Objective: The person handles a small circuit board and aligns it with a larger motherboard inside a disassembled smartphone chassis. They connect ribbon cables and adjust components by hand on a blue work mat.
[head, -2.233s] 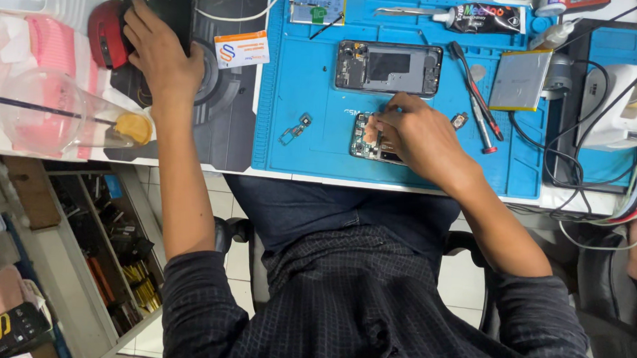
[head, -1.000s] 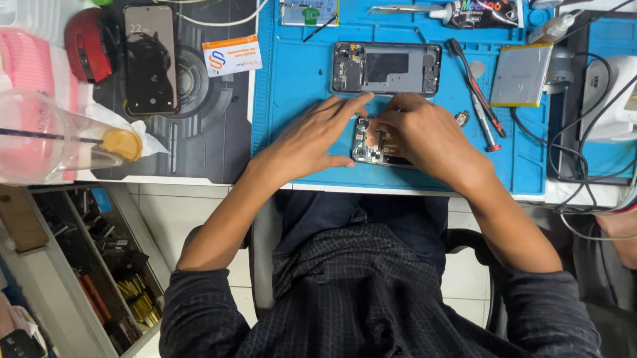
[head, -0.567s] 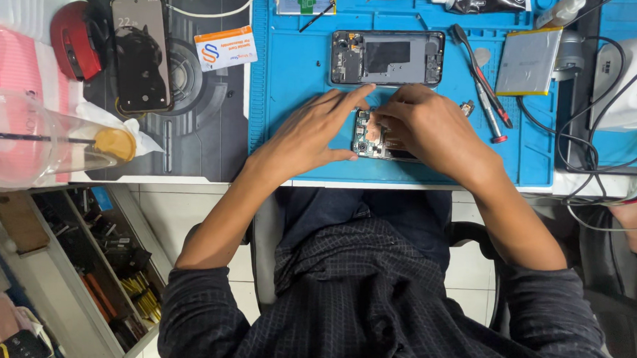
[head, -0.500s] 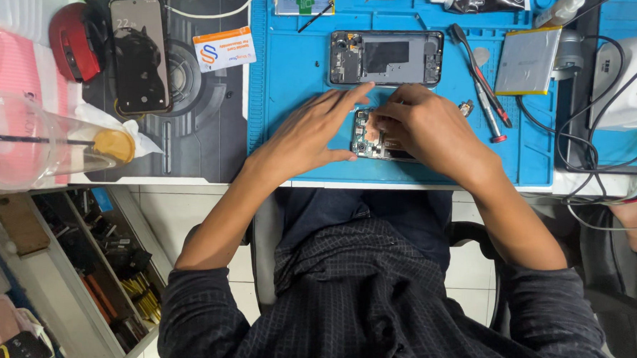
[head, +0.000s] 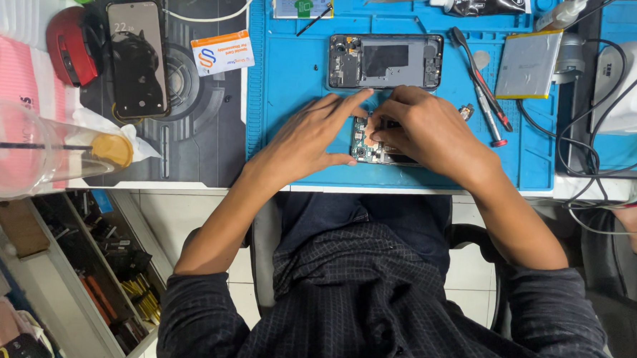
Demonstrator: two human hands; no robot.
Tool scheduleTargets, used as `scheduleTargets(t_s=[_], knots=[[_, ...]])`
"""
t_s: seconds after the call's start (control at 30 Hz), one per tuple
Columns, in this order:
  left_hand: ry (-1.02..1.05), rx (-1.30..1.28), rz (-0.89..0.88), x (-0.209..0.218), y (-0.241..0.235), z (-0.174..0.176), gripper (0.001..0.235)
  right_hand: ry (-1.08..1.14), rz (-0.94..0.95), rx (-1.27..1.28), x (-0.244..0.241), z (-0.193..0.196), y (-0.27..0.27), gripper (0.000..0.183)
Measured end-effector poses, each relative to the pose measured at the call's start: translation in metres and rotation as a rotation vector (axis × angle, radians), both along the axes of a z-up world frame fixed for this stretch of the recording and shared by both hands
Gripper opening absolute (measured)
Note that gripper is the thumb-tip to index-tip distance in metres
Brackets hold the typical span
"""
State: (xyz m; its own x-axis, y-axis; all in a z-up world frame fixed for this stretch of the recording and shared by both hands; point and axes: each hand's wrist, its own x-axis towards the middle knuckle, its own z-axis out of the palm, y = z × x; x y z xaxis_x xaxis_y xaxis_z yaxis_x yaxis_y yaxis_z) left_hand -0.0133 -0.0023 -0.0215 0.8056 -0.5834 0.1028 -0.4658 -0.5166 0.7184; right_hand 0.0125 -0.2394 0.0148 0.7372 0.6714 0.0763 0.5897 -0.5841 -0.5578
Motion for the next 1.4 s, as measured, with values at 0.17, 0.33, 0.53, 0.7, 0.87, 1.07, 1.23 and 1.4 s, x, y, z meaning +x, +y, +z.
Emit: scheduleTargets(t_s=[0.17, 0.33, 0.53, 0.7, 0.87, 1.07, 1.23, 1.4], knots=[[0.009, 0.072, 0.023, -0.001, -0.004, 0.001, 0.105, 0.049, -0.025, -0.031, 0.001, 0.000, 0.003, 0.022], [-0.041, 0.075, 0.052, -0.005, -0.004, 0.004, 0.114, 0.041, -0.056, -0.103, 0.003, -0.002, 0.005, 0.032], [0.030, 0.082, 0.026, -0.005, -0.005, 0.001, 0.113, 0.060, -0.108, -0.100, 0.010, -0.004, 0.007, 0.063], [0.002, -0.066, -0.017, 0.002, -0.003, -0.004, 0.121, 0.116, -0.041, -0.061, 0.016, -0.010, 0.002, 0.066], [0.128, -0.235, -0.054, 0.004, -0.005, 0.000, 0.111, 0.335, -0.043, 0.193, 0.030, -0.004, -0.019, 0.042], [0.313, -0.780, -0.045, 0.013, -0.008, 0.009, 0.092, 0.692, -0.272, 0.581, 0.033, 0.011, -0.033, 0.021], [0.422, -1.033, 0.068, 0.020, -0.037, 0.013, 0.054, 0.709, -0.295, 1.151, 0.022, 0.006, -0.027, 0.017], [0.099, -0.881, 0.297, 0.013, -0.059, 0.022, 0.030, 0.543, -0.307, 1.213, 0.007, -0.012, -0.018, 0.022]])
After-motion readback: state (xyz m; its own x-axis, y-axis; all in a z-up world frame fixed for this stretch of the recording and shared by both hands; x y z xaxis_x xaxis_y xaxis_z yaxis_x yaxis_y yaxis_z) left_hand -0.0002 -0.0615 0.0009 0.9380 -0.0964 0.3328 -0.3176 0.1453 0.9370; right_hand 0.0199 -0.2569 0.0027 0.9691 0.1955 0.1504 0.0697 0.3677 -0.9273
